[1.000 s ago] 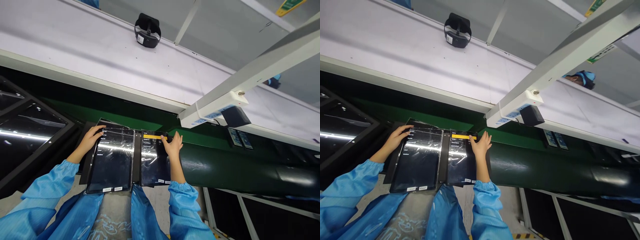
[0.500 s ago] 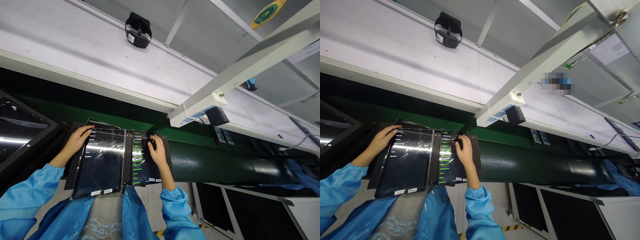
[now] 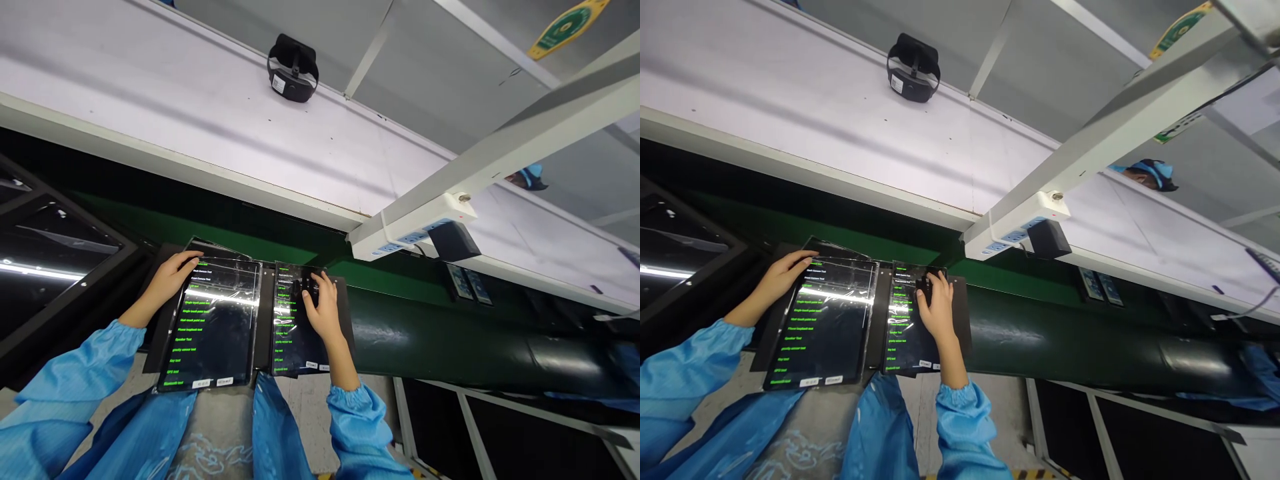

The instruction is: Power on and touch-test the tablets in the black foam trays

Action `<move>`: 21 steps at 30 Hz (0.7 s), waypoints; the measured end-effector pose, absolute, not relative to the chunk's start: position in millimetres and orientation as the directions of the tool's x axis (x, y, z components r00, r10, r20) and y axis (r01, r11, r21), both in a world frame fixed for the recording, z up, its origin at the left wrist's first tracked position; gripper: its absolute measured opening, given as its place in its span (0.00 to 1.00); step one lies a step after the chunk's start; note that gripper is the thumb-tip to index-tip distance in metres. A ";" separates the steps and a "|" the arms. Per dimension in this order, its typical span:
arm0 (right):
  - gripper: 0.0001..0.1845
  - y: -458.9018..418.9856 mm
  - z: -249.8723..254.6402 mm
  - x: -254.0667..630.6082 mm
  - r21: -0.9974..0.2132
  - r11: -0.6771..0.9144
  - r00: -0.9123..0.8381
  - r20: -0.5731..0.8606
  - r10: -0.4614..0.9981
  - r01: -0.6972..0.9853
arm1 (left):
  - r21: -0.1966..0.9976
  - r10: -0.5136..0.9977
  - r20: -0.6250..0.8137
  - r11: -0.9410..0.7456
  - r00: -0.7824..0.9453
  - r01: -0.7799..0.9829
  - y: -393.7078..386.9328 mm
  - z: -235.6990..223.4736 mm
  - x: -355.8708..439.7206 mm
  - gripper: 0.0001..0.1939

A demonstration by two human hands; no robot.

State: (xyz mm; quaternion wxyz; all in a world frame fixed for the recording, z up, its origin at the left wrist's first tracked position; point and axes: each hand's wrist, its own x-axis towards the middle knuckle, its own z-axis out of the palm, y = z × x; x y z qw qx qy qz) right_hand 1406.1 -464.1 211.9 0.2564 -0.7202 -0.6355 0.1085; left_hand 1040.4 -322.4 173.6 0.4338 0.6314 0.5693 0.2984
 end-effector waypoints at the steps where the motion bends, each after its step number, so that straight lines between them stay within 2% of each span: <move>1: 0.22 -467.8 213.1 1406.1 -0.512 -0.059 0.170 0.173 0.970 0.857 | 0.878 0.977 -0.123 0.026 0.172 0.479 -322.3 173.5 1040.6 0.28; 4: 0.21 -481.0 218.2 1405.2 -0.540 -0.055 0.167 0.160 0.973 0.840 | 0.853 0.979 -0.116 0.013 0.166 0.522 -321.3 172.0 1041.0 0.27; 9: 0.18 -519.2 222.8 1391.4 -0.606 -0.046 0.176 0.156 0.972 0.794 | 0.886 0.989 -0.030 -0.042 0.147 0.463 -329.7 169.7 1034.5 0.26; 13: 0.17 -565.6 215.0 1365.2 -0.612 -0.018 0.141 0.153 0.978 0.791 | 0.852 1.000 -0.014 -0.002 0.025 0.523 -366.2 163.8 1011.7 0.28; 16: 0.15 -596.6 205.2 1345.0 -0.617 0.011 0.097 0.141 0.985 0.787 | 0.805 1.000 -0.009 0.009 -0.003 0.593 -407.9 154.5 988.1 0.29; 19: 0.14 -614.8 198.1 1332.5 -0.629 0.026 0.080 0.139 0.987 0.777 | 0.771 0.998 0.034 -0.065 0.061 0.633 -450.6 146.9 969.8 0.27; 21: 0.14 -619.5 196.3 1331.3 -0.648 -0.018 0.167 0.169 0.971 0.762 | 0.754 0.987 0.057 -0.140 0.149 0.642 -474.9 145.1 964.1 0.27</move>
